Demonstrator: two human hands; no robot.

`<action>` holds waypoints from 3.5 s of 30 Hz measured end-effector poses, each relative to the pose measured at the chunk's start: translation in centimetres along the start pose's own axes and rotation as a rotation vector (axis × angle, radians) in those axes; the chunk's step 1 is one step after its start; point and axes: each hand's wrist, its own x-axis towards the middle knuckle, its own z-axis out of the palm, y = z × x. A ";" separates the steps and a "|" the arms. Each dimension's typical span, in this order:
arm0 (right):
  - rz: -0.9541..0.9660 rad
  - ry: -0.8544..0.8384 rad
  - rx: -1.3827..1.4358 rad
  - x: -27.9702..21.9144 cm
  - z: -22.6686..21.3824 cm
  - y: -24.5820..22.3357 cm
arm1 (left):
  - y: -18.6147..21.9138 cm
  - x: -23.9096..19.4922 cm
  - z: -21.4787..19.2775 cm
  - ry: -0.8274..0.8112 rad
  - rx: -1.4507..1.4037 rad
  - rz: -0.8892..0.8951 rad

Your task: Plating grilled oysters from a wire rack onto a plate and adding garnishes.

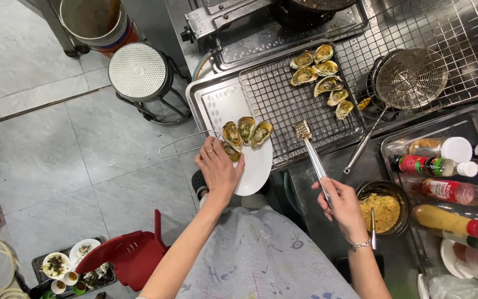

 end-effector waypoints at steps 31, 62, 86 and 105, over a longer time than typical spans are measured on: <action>-0.024 0.376 0.208 9.5 -7.0 3.9 | -0.4 0.6 0.1 -0.064 0.045 0.017; 0.054 0.243 0.001 -3.4 2.4 -2.4 | -8.2 2.8 -3.8 -0.367 -0.540 -0.290; 0.083 0.064 -0.260 -8.2 13.9 -1.8 | -7.3 4.9 -5.1 -0.503 -0.532 -0.280; -0.020 0.419 0.211 13.5 -3.1 -0.7 | -5.1 2.6 -6.5 -0.173 -0.532 -0.054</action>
